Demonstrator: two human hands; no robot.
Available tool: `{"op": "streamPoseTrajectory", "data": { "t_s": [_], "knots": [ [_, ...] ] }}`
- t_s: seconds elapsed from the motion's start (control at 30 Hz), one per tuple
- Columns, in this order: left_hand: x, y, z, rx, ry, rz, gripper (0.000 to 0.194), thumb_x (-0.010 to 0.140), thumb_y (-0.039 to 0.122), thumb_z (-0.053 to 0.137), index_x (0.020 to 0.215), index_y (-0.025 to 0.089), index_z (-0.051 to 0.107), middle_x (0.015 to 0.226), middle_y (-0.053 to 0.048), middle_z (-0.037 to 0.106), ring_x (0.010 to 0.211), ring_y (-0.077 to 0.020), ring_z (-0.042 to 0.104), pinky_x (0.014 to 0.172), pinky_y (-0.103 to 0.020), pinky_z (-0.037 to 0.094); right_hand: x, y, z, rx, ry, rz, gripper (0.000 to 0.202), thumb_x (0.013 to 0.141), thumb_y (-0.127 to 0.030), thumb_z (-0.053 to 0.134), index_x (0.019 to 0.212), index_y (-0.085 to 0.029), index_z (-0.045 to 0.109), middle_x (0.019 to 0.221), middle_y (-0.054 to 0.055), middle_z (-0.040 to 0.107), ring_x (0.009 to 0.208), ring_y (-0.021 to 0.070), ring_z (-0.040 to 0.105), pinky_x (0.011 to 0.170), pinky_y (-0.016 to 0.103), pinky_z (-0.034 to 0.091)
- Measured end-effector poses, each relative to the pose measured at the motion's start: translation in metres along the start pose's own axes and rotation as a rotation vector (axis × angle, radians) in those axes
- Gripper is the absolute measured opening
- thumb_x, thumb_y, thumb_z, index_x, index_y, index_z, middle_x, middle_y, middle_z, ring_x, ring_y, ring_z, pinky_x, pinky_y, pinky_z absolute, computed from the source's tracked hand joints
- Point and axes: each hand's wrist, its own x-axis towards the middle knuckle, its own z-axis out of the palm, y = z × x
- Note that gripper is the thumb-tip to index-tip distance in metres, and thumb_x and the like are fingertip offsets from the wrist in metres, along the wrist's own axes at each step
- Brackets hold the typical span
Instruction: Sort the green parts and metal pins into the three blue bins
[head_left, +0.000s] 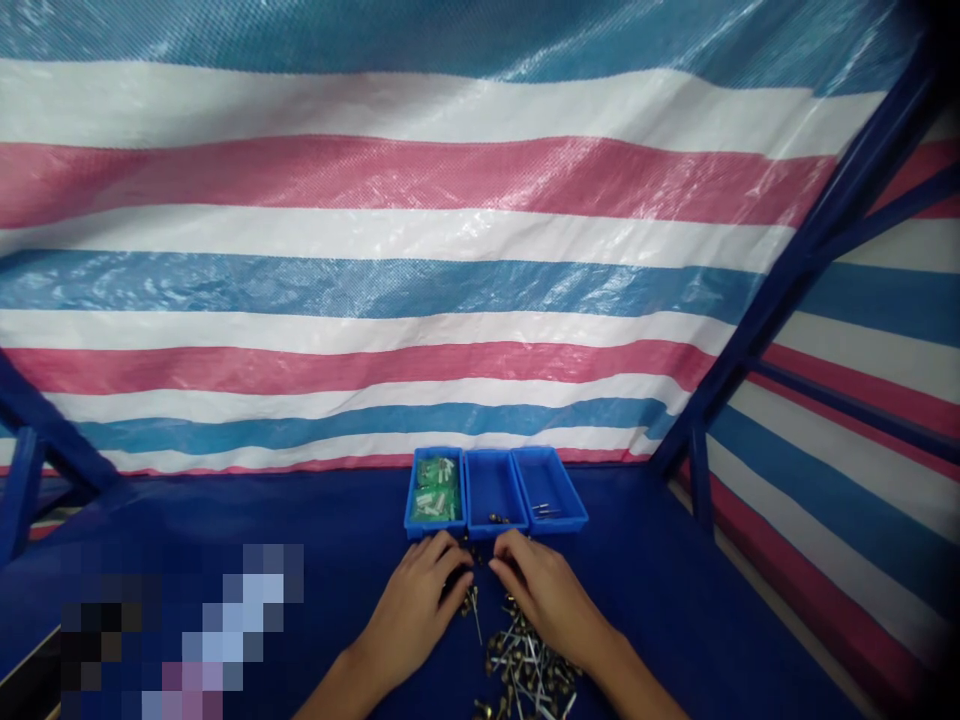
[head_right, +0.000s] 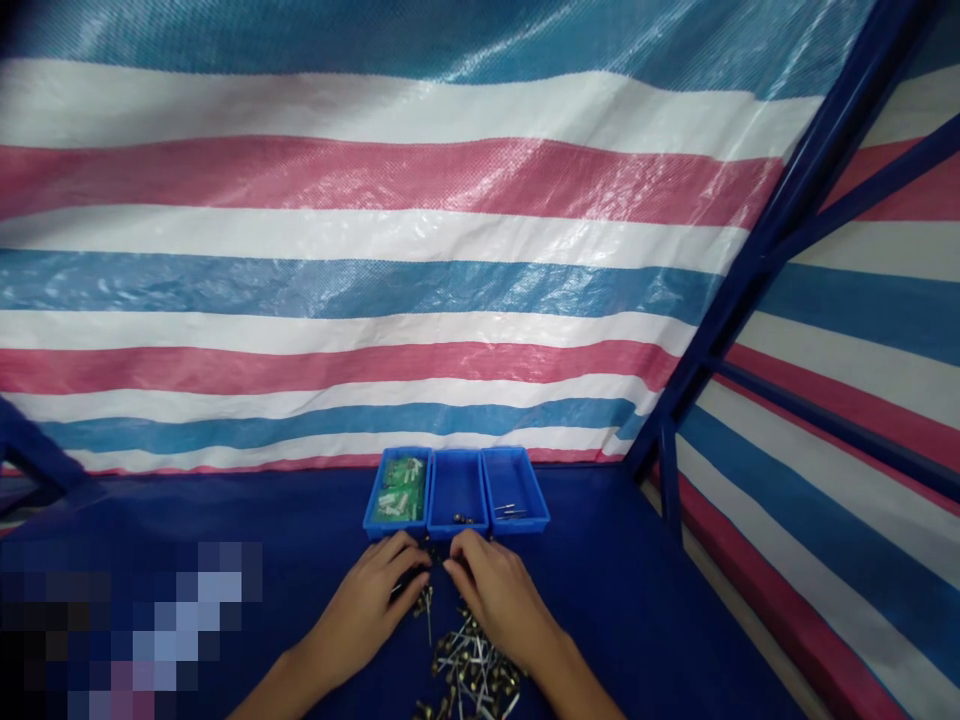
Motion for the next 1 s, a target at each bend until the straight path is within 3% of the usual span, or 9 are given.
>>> {"op": "streamPoseTrajectory", "data": {
  "t_s": [0.33, 0.77, 1.0],
  "knots": [
    [-0.0004, -0.0003, -0.0004, 0.003, 0.019, 0.004, 0.012, 0.109, 0.024, 0.060, 0.116, 0.030, 0.068, 0.115, -0.002, 0.068, 0.107, -0.0248, 0.067, 0.095, -0.039, 0.054, 0.0009, 0.0063, 0.0031, 0.163, 0.209, -0.063, 0.016, 0.112, -0.028, 0.052, 0.119, -0.029, 0.066, 0.111, 0.004, 0.069, 0.102, 0.0208, 0.069, 0.089, 0.030, 0.052],
    [-0.0012, 0.0002, 0.0002, 0.004, 0.025, 0.016, 0.013, 0.110, 0.026, 0.058, 0.115, 0.028, 0.069, 0.115, -0.004, 0.068, 0.106, -0.0254, 0.068, 0.095, -0.041, 0.055, 0.0040, 0.0044, 0.0025, 0.249, 0.263, 0.020, 0.024, 0.113, -0.031, 0.048, 0.121, -0.028, 0.070, 0.112, 0.006, 0.070, 0.106, 0.0230, 0.068, 0.095, 0.033, 0.053],
    [-0.0010, -0.0008, 0.0005, 0.001, 0.017, 0.013, 0.013, 0.110, 0.025, 0.057, 0.115, 0.028, 0.069, 0.115, -0.003, 0.068, 0.106, -0.0253, 0.068, 0.096, -0.041, 0.055, 0.0039, 0.0070, 0.0037, 0.307, 0.246, 0.087, 0.031, 0.113, -0.042, 0.045, 0.117, -0.026, 0.071, 0.109, 0.007, 0.069, 0.094, 0.0229, 0.068, 0.084, 0.033, 0.056]
  ]
}}
